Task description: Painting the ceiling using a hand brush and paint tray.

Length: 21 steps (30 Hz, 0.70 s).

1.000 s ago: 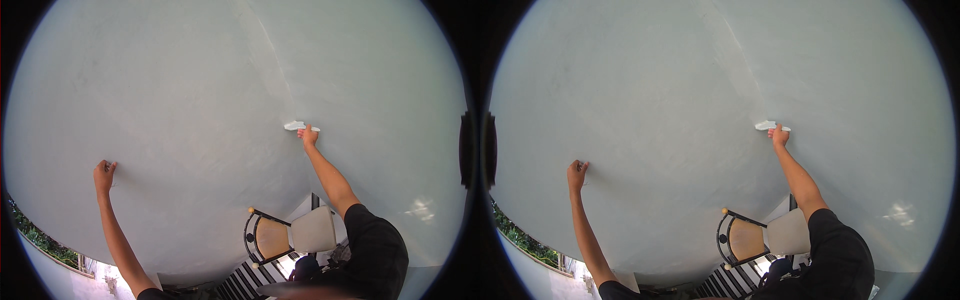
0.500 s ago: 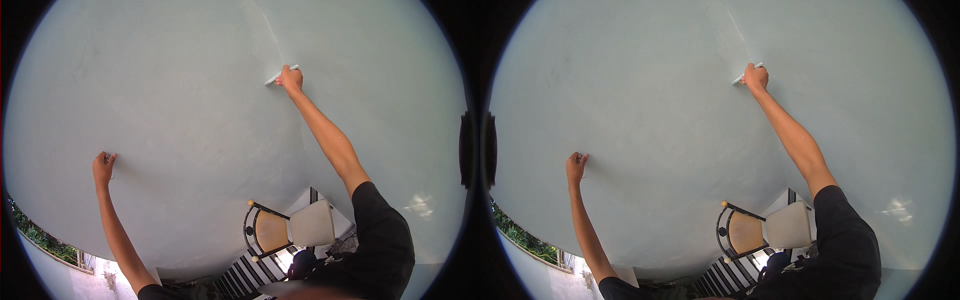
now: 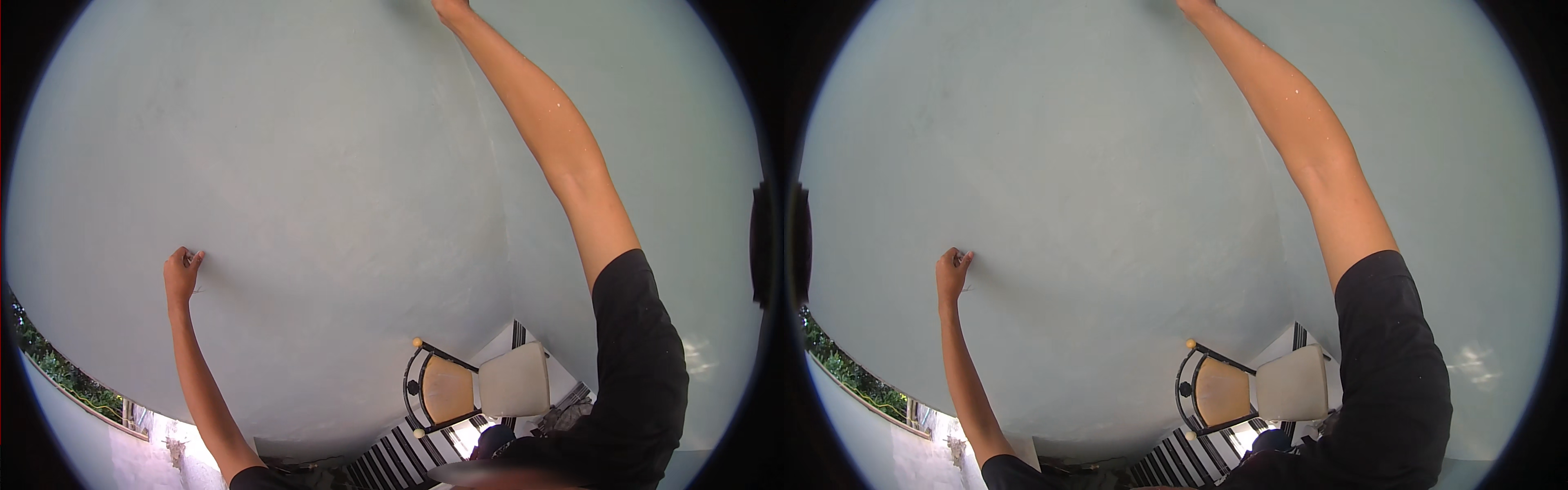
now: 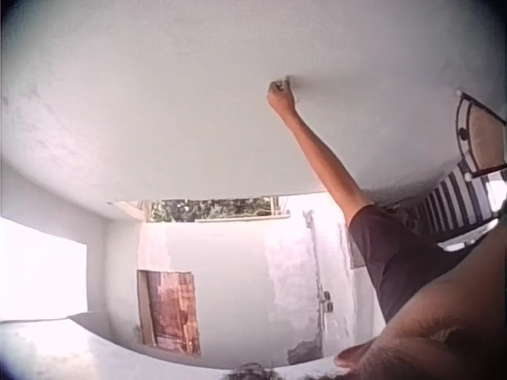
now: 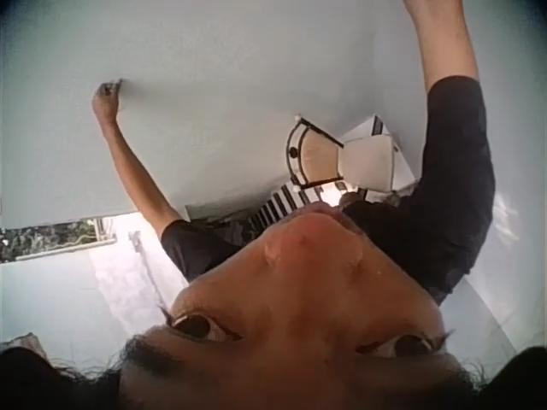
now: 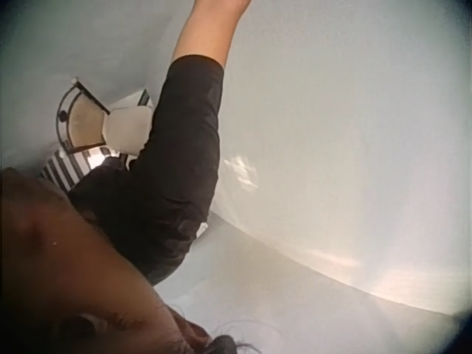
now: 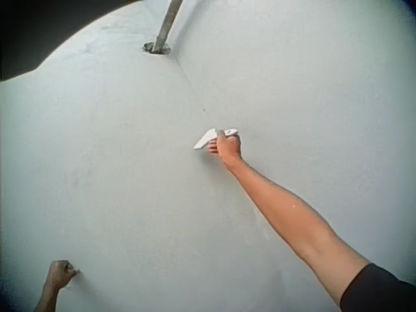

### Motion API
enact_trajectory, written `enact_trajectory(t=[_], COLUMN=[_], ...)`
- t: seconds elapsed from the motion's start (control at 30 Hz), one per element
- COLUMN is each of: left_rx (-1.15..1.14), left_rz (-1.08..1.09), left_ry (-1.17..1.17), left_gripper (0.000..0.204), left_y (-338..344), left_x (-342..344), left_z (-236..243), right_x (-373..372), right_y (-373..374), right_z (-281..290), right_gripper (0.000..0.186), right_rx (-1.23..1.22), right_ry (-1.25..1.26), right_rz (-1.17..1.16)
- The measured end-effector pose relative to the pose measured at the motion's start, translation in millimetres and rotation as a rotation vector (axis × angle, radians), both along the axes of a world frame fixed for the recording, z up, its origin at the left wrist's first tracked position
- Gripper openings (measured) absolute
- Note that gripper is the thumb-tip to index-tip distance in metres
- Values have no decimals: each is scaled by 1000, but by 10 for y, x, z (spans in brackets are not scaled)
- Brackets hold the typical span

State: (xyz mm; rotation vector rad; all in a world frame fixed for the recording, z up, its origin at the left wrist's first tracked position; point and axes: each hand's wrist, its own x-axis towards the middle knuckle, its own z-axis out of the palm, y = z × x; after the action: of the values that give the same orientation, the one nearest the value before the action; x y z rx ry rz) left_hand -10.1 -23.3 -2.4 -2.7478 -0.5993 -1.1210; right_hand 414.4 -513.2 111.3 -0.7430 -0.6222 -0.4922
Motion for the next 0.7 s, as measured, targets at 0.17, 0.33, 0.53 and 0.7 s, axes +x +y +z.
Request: enact_trajectory(t=[0.17, 0.33, 0.53, 0.7], left_rx=[-10, -28, -9, -32], left_rz=[-17, 14, -2, 2], left_ry=[-19, -12, -12, -12], left_gripper=[40, 39, 39, 40], left_y=[-29, -17, -34, -36], left_x=[25, -36, 42, 23], left_z=[19, 38, 39, 28], right_x=[82, -135, -109, -105], right_y=[16, 293, 79, 52], right_z=[277, -262, -152, -334], right_gripper=[38, 32, 38, 37], right_rx=[151, 183, 270, 174], right_ry=[149, 261, 314, 173], right_rz=[-58, -129, -6, 83])
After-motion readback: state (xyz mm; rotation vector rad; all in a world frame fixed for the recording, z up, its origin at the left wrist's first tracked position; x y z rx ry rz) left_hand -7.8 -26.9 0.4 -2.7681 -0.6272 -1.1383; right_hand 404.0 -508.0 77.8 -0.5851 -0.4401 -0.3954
